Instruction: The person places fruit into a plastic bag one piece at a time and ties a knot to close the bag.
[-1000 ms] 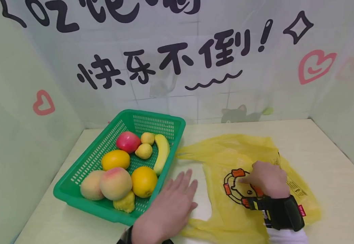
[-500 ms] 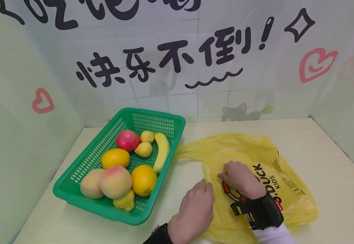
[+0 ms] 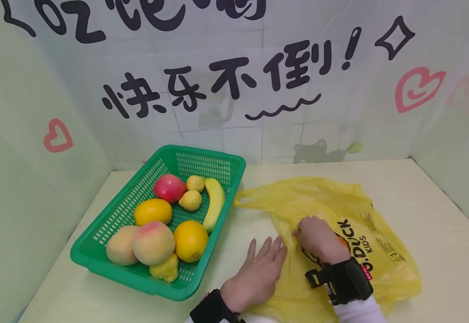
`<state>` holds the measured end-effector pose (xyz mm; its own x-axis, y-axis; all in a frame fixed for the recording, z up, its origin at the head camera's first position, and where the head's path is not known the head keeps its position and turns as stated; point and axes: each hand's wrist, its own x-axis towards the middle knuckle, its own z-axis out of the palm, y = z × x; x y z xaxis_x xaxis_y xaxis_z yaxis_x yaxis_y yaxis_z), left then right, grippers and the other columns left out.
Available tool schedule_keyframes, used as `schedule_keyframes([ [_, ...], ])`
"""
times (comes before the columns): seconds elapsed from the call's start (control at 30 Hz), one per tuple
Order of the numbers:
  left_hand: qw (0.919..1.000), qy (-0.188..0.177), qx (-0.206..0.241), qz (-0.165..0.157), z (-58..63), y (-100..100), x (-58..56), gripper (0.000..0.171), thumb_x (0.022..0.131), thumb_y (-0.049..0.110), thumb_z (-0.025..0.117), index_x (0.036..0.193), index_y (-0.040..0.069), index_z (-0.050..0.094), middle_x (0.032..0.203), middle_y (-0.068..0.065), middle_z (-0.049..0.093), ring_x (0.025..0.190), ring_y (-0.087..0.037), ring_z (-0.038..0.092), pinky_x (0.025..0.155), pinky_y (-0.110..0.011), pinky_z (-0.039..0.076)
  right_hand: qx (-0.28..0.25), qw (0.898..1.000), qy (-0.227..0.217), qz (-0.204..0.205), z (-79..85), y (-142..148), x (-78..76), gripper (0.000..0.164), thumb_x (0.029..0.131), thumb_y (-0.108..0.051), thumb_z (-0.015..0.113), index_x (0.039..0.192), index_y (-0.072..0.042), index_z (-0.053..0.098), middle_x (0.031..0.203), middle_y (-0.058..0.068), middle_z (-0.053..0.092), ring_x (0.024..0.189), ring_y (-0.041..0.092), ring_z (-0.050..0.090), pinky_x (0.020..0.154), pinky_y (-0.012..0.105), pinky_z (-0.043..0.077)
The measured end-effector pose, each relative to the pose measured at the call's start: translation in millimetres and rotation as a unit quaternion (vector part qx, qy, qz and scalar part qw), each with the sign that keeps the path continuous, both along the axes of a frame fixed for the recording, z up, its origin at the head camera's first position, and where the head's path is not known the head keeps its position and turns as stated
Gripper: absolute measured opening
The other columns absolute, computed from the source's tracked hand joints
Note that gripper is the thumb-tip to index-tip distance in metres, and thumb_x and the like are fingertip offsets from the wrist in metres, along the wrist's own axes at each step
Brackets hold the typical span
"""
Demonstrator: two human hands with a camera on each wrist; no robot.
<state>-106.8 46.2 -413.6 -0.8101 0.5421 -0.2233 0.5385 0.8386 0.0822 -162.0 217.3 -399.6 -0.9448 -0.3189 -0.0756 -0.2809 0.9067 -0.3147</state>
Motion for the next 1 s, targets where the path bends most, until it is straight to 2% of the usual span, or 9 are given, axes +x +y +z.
schedule_keyframes([
  [0.1,0.9999,0.002,0.002,-0.013,-0.8,-1,-1.7,0.06,0.098,0.026,0.057,0.153,0.018,0.034,0.162,0.001,0.027,0.151,-0.017,0.026,0.12,-0.049,0.025,-0.026,1.0,0.002,-0.016,0.2,6,-1.1,0.034,0.099,-0.017,0.057,0.065,-0.012,0.052,0.058,0.0,0.043,0.051,0.013,0.042,0.053,0.026,0.036],
  [0.27,0.9993,0.025,0.027,0.0,-2.8,-2,-2.1,0.057,0.1,0.028,0.053,0.152,0.015,0.035,0.159,-0.002,0.035,0.148,-0.017,0.032,0.119,-0.05,0.026,-0.051,0.998,-0.018,-0.042,4.3,13,-4.3,0.035,0.102,-0.02,0.05,0.07,-0.01,0.058,0.057,0.0,0.042,0.051,0.014,0.041,0.054,0.028,0.036],
  [0.4,0.9951,0.06,0.076,0.019,-3.5,-1,-1.2,0.062,0.098,0.021,0.054,0.154,0.011,0.03,0.161,-0.007,0.03,0.149,-0.021,0.03,0.117,-0.05,0.031,-0.079,0.994,-0.049,-0.056,10.7,17,-4.7,0.037,0.105,-0.022,0.043,0.075,-0.008,0.059,0.056,-0.001,0.035,0.05,0.014,0.036,0.053,0.028,0.033],
  [0.5,0.9886,0.078,0.127,0.025,-2.7,-2,-1.3,0.063,0.099,0.017,0.053,0.155,0.009,0.025,0.163,-0.007,0.026,0.15,-0.023,0.03,0.114,-0.051,0.036,-0.103,0.991,-0.05,-0.066,15.0,19,-5.3,0.039,0.106,-0.024,0.04,0.076,-0.008,0.059,0.055,-0.002,0.029,0.049,0.014,0.03,0.051,0.028,0.03],
  [0.6,0.9867,0.073,0.144,0.015,-1.8,-4,-0.9,0.056,0.102,0.018,0.049,0.153,0.008,0.028,0.157,-0.005,0.039,0.146,-0.021,0.038,0.111,-0.052,0.038,-0.117,0.99,-0.024,-0.076,18.5,21,-5.5,0.043,0.107,-0.027,0.039,0.073,-0.008,0.057,0.054,-0.003,0.026,0.047,0.012,0.026,0.05,0.027,0.028],
  [0.77,0.9899,0.088,0.111,0.002,-3.1,-6,-0.3,0.036,0.104,0.025,0.045,0.135,0.008,0.052,0.127,-0.003,0.067,0.132,-0.017,0.053,0.11,-0.053,0.038,-0.131,0.986,0.032,-0.098,25.5,26,-4.3,0.048,0.107,-0.028,0.039,0.064,-0.01,0.048,0.053,-0.004,0.023,0.044,0.01,0.023,0.048,0.026,0.025],
  [0.9,0.986,0.093,0.134,0.036,0.1,-6,-2.8,0.031,0.105,0.028,0.043,0.119,0.013,0.066,0.115,0.001,0.072,0.13,-0.021,0.056,0.11,-0.056,0.037,-0.138,0.98,0.073,-0.122,33.0,34,-1.8,0.047,0.108,-0.029,0.038,0.069,-0.008,0.054,0.052,-0.004,0.024,0.044,0.012,0.024,0.049,0.026,0.025],
  [1.0,0.9799,0.074,0.167,0.08,4.3,-8,-5.5,0.038,0.107,0.032,0.038,0.108,0.015,0.071,0.113,0.002,0.073,0.128,-0.024,0.058,0.11,-0.057,0.036,-0.135,0.976,0.109,-0.133,38.5,40,0.6,0.046,0.107,-0.031,0.038,0.072,-0.007,0.055,0.054,-0.002,0.026,0.046,0.013,0.027,0.051,0.026,0.025],
])
